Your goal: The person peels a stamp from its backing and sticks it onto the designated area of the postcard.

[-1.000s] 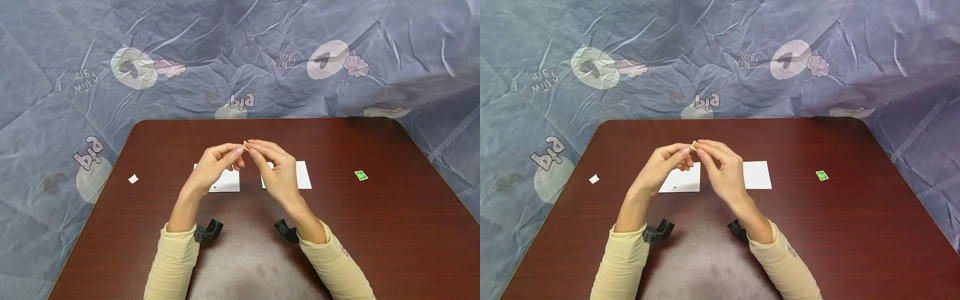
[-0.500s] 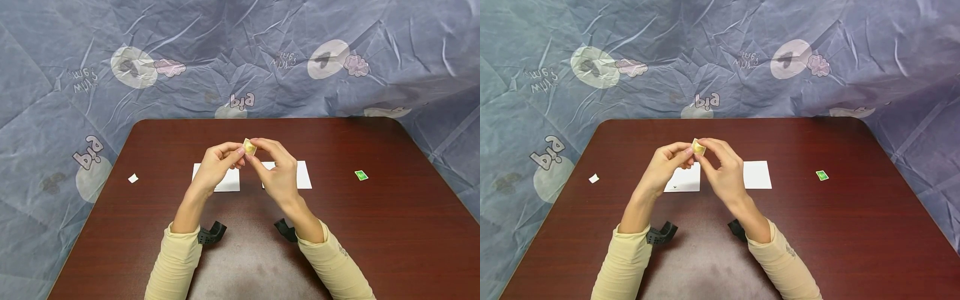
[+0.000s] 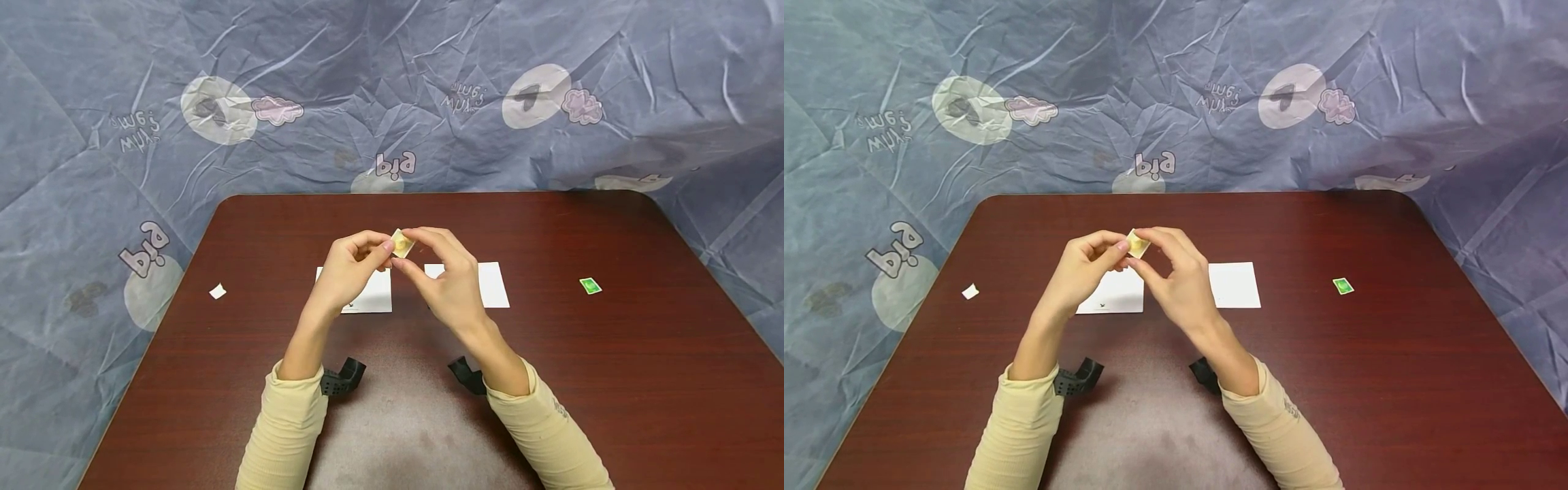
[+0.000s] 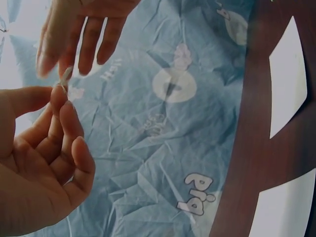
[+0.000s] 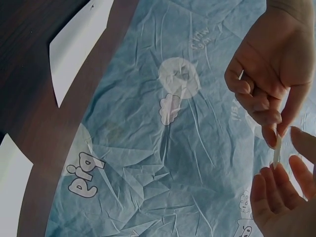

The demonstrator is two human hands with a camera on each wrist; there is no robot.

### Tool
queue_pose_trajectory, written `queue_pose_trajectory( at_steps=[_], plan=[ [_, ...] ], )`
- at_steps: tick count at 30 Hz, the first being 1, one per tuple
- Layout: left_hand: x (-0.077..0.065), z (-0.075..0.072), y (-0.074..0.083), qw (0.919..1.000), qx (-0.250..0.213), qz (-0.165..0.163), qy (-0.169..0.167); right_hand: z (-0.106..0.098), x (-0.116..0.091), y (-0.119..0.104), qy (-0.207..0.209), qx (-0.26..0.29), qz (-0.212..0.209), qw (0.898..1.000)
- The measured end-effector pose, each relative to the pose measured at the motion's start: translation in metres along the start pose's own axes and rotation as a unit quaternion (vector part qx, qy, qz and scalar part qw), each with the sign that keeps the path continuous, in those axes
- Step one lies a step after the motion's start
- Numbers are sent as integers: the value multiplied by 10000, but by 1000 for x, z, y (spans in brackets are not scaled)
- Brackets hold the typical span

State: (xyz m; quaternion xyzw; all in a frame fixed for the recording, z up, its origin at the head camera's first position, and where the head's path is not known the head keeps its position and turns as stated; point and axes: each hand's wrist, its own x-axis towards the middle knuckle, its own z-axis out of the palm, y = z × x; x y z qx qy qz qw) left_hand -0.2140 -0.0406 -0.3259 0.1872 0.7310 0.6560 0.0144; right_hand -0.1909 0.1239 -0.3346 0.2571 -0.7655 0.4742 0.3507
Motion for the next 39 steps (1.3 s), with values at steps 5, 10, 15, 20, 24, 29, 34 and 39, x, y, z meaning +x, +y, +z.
queue_pose_trajectory(
  at_steps=[5,10,15,20,24,29,34,39],
  plan=[
    [0,-5,-1,9988,446,20,-216,0,1,0,-130,-31,115,9998],
    [1,-5,-2,9979,555,70,-341,1,0,0,-247,-75,199,9995],
    [2,-4,-3,9979,566,56,-299,1,0,0,-345,-10,263,9991],
    [1,-4,-1,9981,586,1,-199,1,-1,1,-449,44,399,9982],
    [1,-3,-2,9983,562,-7,-133,2,-2,2,-526,146,515,9972],
    [2,-3,-4,9989,474,44,0,2,-2,2,-593,280,586,9961],
    [2,-3,-4,9991,394,132,112,2,-1,1,-628,317,606,9957],
    [3,-2,-4,9992,343,166,125,2,-1,1,-611,272,632,9958]
  ],
)
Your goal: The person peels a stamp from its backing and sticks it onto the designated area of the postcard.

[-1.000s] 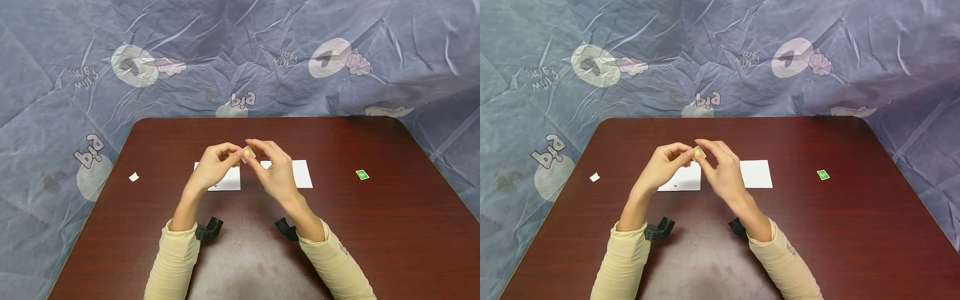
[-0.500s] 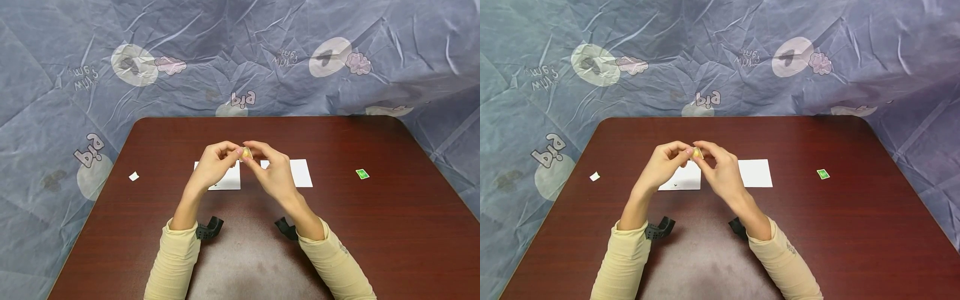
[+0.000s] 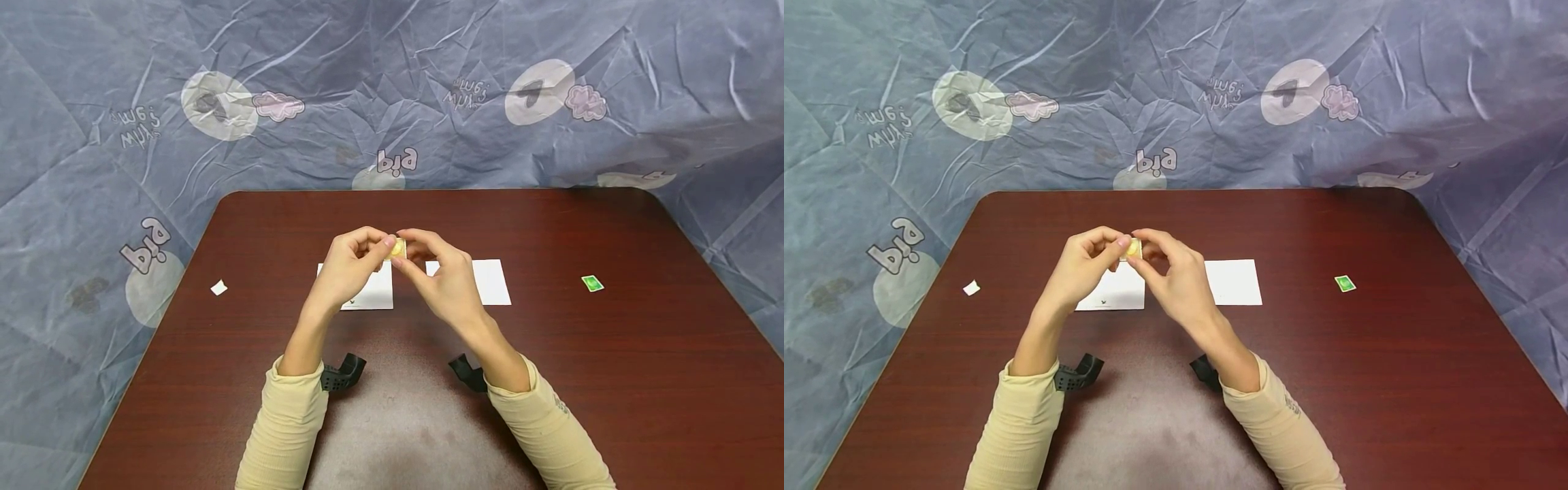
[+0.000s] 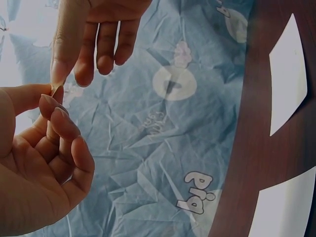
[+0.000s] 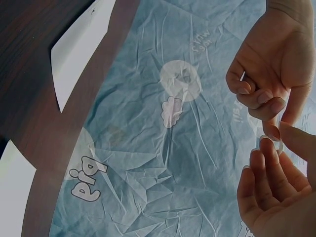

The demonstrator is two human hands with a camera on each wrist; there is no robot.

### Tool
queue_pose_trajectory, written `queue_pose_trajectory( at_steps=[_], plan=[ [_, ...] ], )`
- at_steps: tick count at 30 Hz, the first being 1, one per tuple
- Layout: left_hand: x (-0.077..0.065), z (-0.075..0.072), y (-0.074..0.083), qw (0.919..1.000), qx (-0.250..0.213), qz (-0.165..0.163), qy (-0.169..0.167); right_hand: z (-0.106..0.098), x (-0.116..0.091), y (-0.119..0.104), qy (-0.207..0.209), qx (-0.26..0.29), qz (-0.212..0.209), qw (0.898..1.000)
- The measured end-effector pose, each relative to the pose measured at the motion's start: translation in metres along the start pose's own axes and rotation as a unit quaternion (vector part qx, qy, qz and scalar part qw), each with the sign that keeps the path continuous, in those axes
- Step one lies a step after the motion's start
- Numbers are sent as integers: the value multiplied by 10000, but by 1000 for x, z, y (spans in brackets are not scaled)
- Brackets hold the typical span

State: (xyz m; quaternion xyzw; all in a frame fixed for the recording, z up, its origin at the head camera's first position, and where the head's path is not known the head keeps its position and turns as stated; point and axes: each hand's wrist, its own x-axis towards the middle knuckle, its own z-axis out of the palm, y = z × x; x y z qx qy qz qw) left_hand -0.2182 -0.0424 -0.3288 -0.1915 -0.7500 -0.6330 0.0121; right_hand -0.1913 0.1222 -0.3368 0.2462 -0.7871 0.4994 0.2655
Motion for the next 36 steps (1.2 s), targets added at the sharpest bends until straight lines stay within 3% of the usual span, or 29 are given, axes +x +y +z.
queue_pose_trajectory(
  at_steps=[22,36],
  plan=[
    [0,0,-1,9999,-40,-52,-124,0,0,2,15,-126,56,9999],
    [2,1,-6,9994,-92,-146,-306,-1,0,5,48,-135,351,9993]
  ],
)
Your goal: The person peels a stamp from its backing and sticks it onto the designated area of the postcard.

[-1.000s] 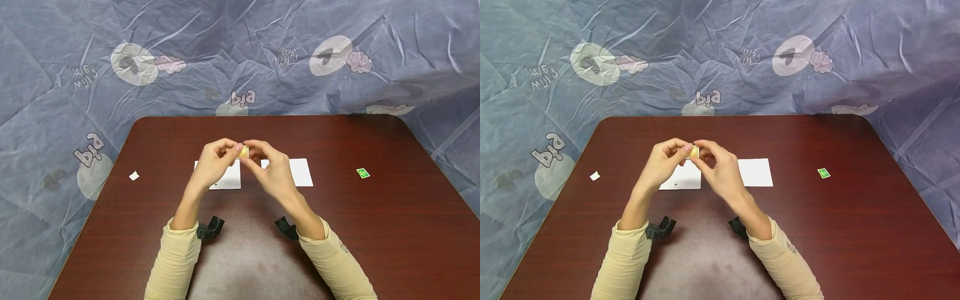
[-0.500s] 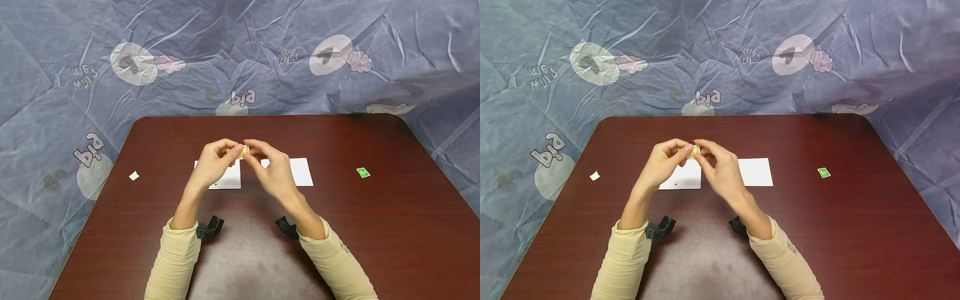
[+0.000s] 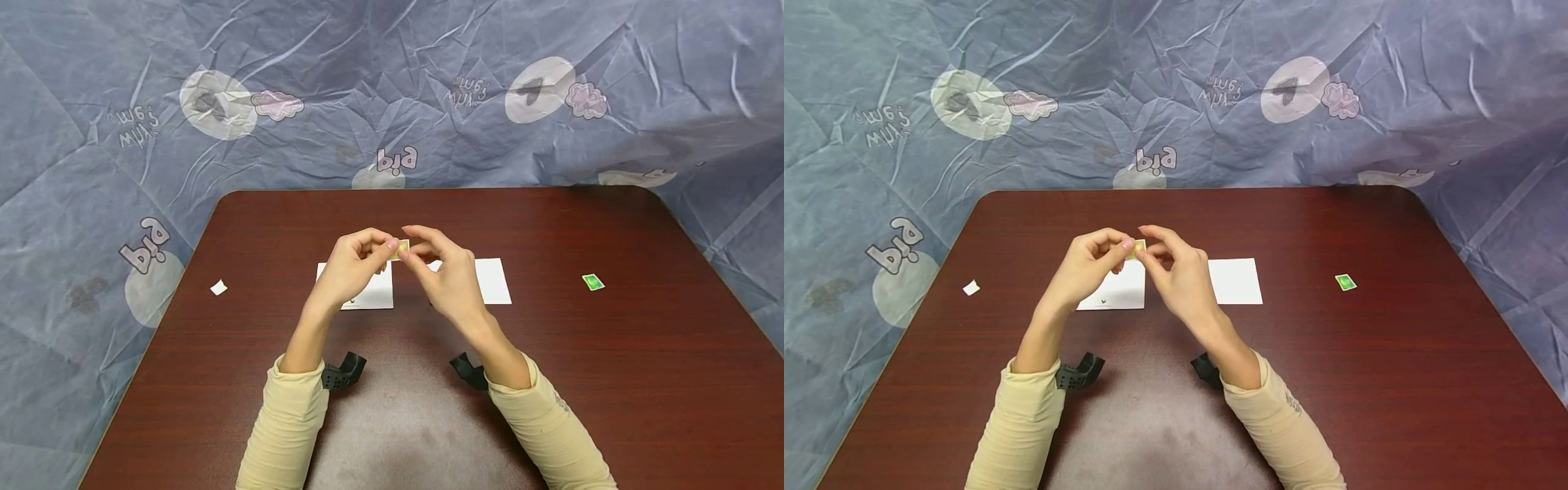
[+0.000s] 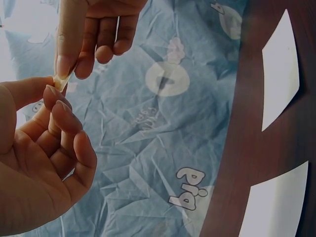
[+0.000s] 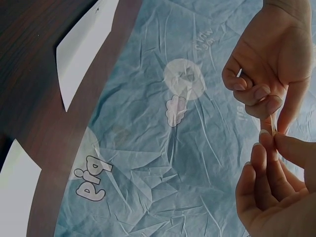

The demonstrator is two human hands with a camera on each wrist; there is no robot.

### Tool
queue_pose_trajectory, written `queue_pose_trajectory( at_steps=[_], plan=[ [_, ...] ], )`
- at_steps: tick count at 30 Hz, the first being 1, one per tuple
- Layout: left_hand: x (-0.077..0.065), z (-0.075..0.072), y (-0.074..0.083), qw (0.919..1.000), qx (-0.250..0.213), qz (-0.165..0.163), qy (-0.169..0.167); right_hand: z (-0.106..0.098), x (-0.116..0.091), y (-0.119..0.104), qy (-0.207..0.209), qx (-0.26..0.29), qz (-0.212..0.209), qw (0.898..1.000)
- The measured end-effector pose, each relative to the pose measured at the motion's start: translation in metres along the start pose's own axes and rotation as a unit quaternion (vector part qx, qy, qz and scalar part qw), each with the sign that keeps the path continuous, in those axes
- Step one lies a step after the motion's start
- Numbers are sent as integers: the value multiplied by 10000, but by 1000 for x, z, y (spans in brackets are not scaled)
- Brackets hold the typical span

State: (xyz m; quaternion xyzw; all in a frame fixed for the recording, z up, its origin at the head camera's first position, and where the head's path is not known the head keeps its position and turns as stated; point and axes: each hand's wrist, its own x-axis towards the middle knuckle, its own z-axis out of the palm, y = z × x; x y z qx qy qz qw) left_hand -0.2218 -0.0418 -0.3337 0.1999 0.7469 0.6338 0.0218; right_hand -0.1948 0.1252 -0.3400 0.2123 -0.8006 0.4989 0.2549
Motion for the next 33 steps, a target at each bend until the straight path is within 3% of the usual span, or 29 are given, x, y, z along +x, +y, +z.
queue_pose_trajectory(
  at_steps=[9,15,20,23,27,33],
  plan=[
    [0,0,0,9998,94,155,-5,-1,0,0,252,62,44,9997],
    [2,-1,-6,9927,1035,450,425,-3,1,0,340,111,47,9994],
    [3,-6,-11,9876,1371,430,630,-3,1,1,373,73,122,9992],
    [5,-11,-14,9830,1627,265,812,-4,1,1,352,73,148,9992],
    [7,-19,-23,9747,1977,-224,1023,-4,1,1,343,73,160,9993],
    [10,-28,-38,9642,2322,-881,932,-5,1,1,329,74,187,9993]
  ],
)
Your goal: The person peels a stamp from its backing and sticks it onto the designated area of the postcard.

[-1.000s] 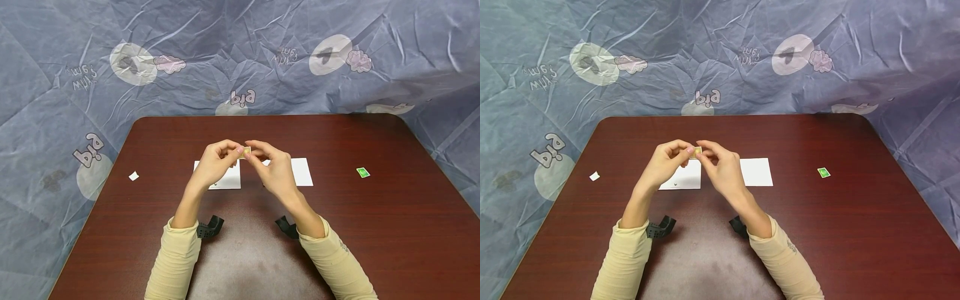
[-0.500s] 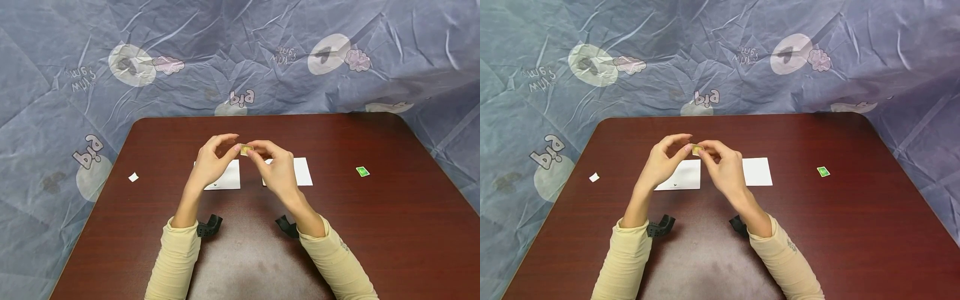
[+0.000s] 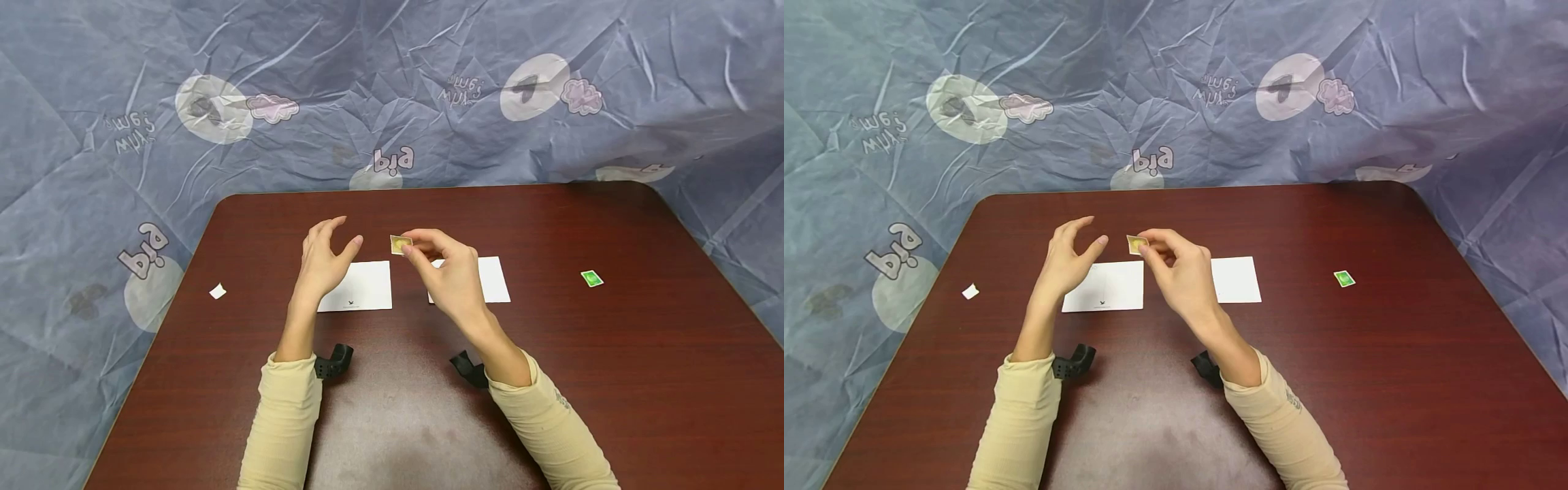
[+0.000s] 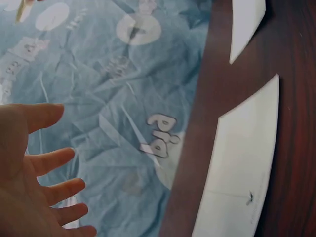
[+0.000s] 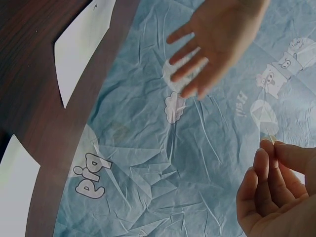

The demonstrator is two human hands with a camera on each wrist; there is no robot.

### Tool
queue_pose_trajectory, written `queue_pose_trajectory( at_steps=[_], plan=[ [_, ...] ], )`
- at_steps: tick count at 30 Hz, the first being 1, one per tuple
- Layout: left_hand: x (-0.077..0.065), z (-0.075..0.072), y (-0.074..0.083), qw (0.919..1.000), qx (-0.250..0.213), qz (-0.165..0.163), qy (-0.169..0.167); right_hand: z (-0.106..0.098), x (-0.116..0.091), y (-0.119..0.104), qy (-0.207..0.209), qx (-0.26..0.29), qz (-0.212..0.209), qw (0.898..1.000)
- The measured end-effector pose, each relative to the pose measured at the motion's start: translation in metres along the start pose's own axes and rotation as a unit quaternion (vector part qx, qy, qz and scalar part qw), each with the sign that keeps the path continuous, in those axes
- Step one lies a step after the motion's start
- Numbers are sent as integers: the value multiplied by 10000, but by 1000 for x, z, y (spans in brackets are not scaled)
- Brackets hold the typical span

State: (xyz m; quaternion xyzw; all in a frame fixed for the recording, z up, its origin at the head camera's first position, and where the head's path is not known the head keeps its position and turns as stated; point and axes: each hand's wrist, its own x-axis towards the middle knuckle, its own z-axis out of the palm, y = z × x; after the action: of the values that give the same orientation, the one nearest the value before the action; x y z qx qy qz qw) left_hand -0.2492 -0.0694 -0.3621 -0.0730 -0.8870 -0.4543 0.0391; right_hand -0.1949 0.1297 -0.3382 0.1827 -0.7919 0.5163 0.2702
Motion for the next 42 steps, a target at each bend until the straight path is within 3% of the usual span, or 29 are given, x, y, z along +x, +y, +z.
queue_pose_trajectory(
  at_steps=[7,23,42],
  plan=[
    [8,2,-20,9984,314,-388,-248,0,0,1,-18,4,9,10000],
    [16,9,-56,9911,751,-1062,-276,1,0,1,-63,-7,18,10000],
    [18,19,-82,9844,955,-1413,-429,1,-1,1,-108,43,46,9999]
  ],
)
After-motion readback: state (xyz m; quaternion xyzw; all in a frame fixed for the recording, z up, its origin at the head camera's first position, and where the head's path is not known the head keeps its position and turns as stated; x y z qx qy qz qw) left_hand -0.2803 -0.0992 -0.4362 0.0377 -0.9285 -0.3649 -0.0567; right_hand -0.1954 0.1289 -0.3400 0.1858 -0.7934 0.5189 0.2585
